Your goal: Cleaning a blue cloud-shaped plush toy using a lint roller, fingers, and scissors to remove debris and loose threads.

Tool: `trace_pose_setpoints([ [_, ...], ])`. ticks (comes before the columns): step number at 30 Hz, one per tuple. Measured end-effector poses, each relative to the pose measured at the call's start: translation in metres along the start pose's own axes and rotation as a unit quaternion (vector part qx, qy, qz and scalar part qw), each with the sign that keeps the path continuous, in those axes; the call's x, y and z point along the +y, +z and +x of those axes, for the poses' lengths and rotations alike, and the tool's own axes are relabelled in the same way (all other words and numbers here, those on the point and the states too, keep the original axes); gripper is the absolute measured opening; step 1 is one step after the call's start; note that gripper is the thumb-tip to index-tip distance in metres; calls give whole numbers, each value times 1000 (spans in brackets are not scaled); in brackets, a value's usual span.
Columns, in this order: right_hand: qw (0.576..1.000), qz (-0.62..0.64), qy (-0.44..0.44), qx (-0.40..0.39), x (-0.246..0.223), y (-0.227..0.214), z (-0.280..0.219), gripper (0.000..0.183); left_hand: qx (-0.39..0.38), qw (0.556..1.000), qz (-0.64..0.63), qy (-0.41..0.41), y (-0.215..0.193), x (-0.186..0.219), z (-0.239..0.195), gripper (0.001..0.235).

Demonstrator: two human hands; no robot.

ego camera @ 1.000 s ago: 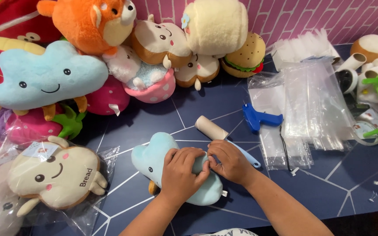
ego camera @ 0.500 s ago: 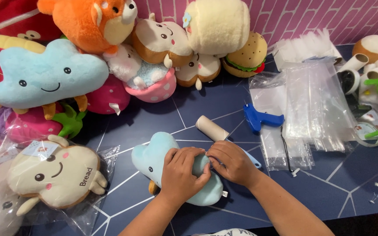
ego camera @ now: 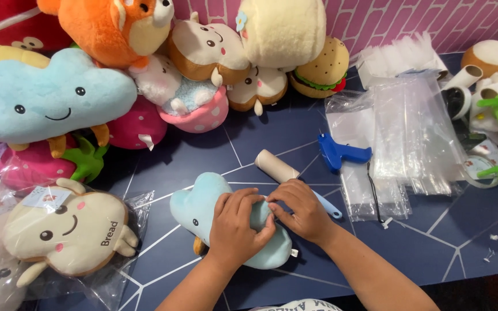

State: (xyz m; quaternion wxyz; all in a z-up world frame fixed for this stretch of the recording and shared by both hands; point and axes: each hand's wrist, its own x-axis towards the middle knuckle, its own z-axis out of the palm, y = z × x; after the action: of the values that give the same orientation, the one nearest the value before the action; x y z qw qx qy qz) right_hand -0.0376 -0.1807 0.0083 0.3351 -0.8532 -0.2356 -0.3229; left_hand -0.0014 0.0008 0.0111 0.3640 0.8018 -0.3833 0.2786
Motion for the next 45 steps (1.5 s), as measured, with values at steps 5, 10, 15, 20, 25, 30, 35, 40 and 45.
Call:
trace_pose_setpoints([
  [5,999,-34,4,-18,-7,-3,6,11,5,1000,5,-3,-6,5,6,26],
  [10,996,-39,15,-81,5,2,-2,9,-12,999,34,2,-8,4,6,36],
  [15,997,-68,-28,-38,9,10,-2,16,-27,999,22,-6,-8,1,5,23],
  [20,994,-22,97,44,31,4,-16,17,6,1000,6,-15,-9,-1,3,12],
  [25,970,125,208,18,21,-6,-11,25,31,999,9,-24,-9,-3,1,8],
  [30,906,98,299,-282,-10,-11,3,101,95,993,46,-62,-14,-9,-1,11],
  [35,922,177,260,-226,-5,-14,5,83,50,997,39,-43,-40,4,22,22],
  [40,908,206,273,-243,6,-11,0,83,28,998,27,-49,-54,13,34,13],
  [45,910,192,271,-247,9,-11,-4,86,29,996,-11,-86,-55,18,35,8],
])
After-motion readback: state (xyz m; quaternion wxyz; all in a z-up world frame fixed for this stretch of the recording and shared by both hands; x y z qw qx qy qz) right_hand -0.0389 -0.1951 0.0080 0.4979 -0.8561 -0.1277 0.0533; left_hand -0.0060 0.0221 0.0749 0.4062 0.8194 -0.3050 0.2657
